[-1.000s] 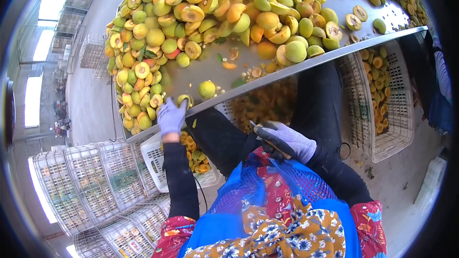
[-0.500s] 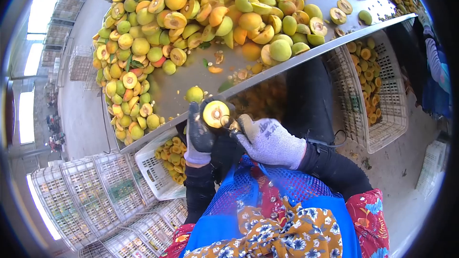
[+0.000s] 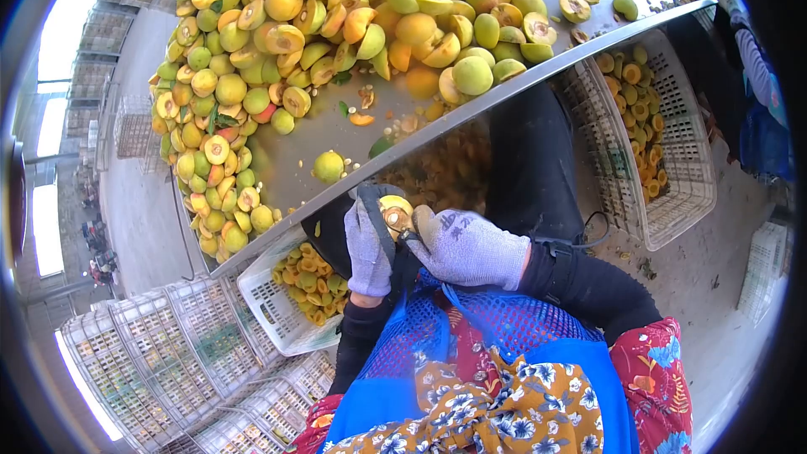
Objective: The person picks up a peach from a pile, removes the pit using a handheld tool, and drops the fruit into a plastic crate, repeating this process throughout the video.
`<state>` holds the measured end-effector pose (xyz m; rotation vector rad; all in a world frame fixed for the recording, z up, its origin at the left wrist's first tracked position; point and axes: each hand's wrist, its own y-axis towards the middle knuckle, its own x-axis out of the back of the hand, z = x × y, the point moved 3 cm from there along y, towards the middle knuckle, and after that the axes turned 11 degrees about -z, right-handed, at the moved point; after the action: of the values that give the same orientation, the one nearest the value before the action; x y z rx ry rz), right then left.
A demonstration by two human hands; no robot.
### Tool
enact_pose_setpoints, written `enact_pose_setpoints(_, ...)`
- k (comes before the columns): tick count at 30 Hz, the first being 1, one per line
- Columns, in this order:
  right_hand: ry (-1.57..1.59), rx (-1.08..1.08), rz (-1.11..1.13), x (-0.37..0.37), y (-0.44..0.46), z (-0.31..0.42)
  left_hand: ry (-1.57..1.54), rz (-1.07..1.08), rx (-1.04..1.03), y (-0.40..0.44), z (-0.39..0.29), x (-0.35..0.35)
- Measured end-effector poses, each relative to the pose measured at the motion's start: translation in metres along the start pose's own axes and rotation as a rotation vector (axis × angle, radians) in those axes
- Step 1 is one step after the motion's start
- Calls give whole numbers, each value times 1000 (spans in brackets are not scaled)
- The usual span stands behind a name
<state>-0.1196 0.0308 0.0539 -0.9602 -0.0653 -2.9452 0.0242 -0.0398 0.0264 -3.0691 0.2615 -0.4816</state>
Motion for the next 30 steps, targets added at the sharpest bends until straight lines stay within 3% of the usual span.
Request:
enact_pose_setpoints(3, 385, -3, 39, -9, -1, -19, 118, -92, -152, -6, 4, -8)
enact_pose_setpoints(4, 705, -469, 287, -5, 0, -16, 66, -108, -135, -6, -5, -11)
enact_pose_setpoints(5, 993, -673, 410, -8, -5, -22, 15, -124, -117, -6, -9, -13)
enact_pose_setpoints(8, 1697, -1027, 557, -4, -11, -14, -104, -50, -173, -2, -5, -13)
enact_pose_setpoints(11, 2087, -1053, 799, -19, -14, -22, -88, -21, -208, -3, -7, -16)
enact_pose_setpoints(14, 1671, -980, 550, -10, -17, -22, 327, 131, -301, 2, -7, -19)
enact_pose_setpoints(15, 1514, -954, 460, -7, -17, -21, 282, 129, -300, 0, -10, -19)
enact_pose_setpoints(19, 2313, -1147, 791, -32, -26, -34, -10, 105, -284, -2, -9, -22)
enact_pose_setpoints(20, 2347, -1135, 775, -36, -29, -36, -97, 96, -223, -3, -7, -22)
enact_pose_setpoints(23, 2606, -838, 879, -34, -27, -23, -271, 51, -17, -6, 0, -26)
enact_pose_setpoints(24, 2583, -801, 1051, -23, -26, -19, -280, 28, 25, -5, 3, -27)
enact_pose_setpoints(28, 2235, -714, 641, -7, -19, -18, 374, -92, -478, -13, 43, 4)
enact_pose_setpoints(29, 2232, -879, 578, -6, -17, -31, 466, -58, -461, -18, 37, 21)
enact_pose_setpoints(30, 2150, -884, 494, -6, -17, -41, -47, -34, 52, -16, 66, 41)
